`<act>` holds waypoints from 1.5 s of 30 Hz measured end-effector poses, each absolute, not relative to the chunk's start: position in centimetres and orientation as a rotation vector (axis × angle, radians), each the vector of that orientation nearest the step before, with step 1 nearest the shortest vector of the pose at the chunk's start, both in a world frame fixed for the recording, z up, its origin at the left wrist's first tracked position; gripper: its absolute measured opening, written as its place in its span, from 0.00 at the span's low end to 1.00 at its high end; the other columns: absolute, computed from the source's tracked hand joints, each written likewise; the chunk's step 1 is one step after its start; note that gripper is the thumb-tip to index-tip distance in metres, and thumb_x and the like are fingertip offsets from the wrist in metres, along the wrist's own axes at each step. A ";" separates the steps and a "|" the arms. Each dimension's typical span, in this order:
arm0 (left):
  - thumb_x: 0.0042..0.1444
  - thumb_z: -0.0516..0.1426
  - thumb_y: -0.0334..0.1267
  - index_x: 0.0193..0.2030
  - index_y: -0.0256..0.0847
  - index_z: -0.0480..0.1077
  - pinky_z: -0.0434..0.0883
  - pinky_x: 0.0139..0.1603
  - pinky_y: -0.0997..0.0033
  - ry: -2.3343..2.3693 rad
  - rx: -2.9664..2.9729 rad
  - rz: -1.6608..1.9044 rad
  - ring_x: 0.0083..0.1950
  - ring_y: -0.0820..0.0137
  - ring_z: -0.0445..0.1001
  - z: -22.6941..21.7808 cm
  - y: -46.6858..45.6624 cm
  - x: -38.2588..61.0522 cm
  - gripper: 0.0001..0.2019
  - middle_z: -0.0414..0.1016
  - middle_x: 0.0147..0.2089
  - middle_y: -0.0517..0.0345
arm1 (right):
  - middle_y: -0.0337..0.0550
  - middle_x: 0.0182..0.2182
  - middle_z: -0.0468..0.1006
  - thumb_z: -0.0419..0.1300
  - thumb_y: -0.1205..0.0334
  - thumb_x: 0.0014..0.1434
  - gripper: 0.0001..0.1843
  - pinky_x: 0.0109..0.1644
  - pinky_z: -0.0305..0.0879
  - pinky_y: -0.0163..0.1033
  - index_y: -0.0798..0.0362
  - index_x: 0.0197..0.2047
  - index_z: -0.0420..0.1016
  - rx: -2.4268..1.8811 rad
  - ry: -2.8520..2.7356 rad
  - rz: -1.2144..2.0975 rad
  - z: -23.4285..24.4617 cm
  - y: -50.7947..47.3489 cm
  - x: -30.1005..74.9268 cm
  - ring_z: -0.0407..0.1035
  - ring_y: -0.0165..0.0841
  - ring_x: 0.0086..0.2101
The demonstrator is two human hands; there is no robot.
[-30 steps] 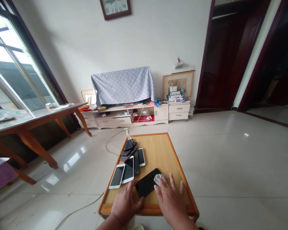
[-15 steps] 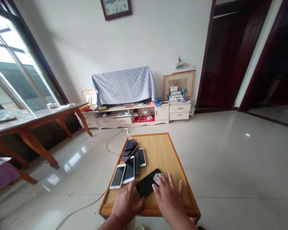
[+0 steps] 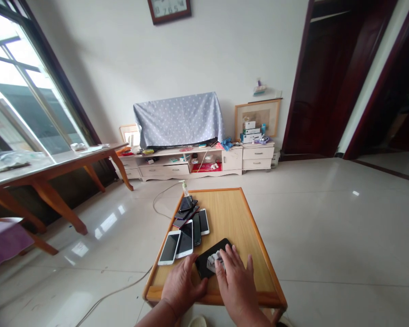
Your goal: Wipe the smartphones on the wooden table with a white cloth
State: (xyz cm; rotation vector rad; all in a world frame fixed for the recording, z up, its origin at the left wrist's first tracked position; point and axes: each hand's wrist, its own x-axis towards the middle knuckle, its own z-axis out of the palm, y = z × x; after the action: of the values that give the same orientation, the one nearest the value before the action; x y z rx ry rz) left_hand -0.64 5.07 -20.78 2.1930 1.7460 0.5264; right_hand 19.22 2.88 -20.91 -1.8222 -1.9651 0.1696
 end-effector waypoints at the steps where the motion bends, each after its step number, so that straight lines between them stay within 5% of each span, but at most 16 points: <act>1: 0.48 0.61 0.45 0.61 0.43 0.62 0.64 0.63 0.62 1.746 2.195 0.528 0.59 0.60 0.71 -20.8 5.1 -0.6 0.32 0.73 0.58 0.51 | 0.46 0.67 0.62 0.38 0.46 0.72 0.29 0.70 0.36 0.69 0.45 0.67 0.65 -1.814 -1.967 0.164 -21.1 2.9 19.2 0.52 0.46 0.68; 6: 0.50 0.60 0.46 0.61 0.43 0.62 0.64 0.63 0.63 1.727 2.180 0.505 0.60 0.61 0.71 -20.7 5.1 -0.8 0.31 0.73 0.59 0.49 | 0.45 0.68 0.59 0.41 0.40 0.70 0.31 0.68 0.33 0.75 0.42 0.70 0.58 -1.669 -2.163 0.277 -22.0 1.4 16.5 0.50 0.51 0.68; 13: 0.48 0.60 0.47 0.62 0.44 0.62 0.64 0.65 0.62 1.745 2.165 0.505 0.61 0.60 0.71 -20.6 5.1 -0.7 0.33 0.73 0.59 0.50 | 0.51 0.66 0.63 0.40 0.39 0.70 0.33 0.69 0.23 0.72 0.49 0.66 0.67 -1.838 -2.060 0.105 -21.6 4.1 18.6 0.52 0.50 0.67; 22: 0.48 0.58 0.42 0.62 0.43 0.61 0.63 0.65 0.64 1.734 2.148 0.429 0.61 0.62 0.70 -20.2 5.1 -0.8 0.32 0.72 0.61 0.50 | 0.48 0.61 0.71 0.45 0.45 0.71 0.27 0.73 0.33 0.59 0.50 0.61 0.72 -1.568 -2.145 0.111 -22.0 2.5 15.6 0.62 0.43 0.63; 31: 0.47 0.60 0.47 0.62 0.43 0.62 0.64 0.65 0.62 1.770 2.166 0.465 0.61 0.60 0.70 -20.2 5.0 -0.5 0.34 0.73 0.60 0.49 | 0.55 0.57 0.75 0.44 0.45 0.71 0.30 0.71 0.38 0.66 0.54 0.65 0.68 -1.730 -2.002 -0.030 -21.5 5.8 18.4 0.68 0.47 0.58; 39: 0.52 0.53 0.37 0.64 0.43 0.61 0.65 0.64 0.69 1.666 2.178 0.303 0.63 0.66 0.70 -20.1 6.0 -1.6 0.29 0.71 0.63 0.49 | 0.45 0.59 0.72 0.50 0.43 0.69 0.27 0.69 0.53 0.55 0.44 0.64 0.70 -1.268 -2.302 -0.047 -25.4 4.4 15.4 0.69 0.44 0.58; 45: 0.44 0.61 0.44 0.65 0.44 0.61 0.64 0.66 0.68 1.728 2.138 0.295 0.64 0.60 0.69 -20.0 6.1 -1.0 0.38 0.70 0.64 0.50 | 0.52 0.60 0.71 0.43 0.41 0.70 0.31 0.70 0.40 0.67 0.49 0.61 0.73 -1.714 -2.056 0.043 -23.1 6.6 18.5 0.65 0.49 0.61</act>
State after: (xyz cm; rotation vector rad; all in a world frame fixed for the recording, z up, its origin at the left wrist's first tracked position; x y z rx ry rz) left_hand -1.03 6.11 -20.00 2.1384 1.7276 0.2950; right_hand 18.47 6.63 -23.06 -1.7141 -2.0557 0.0427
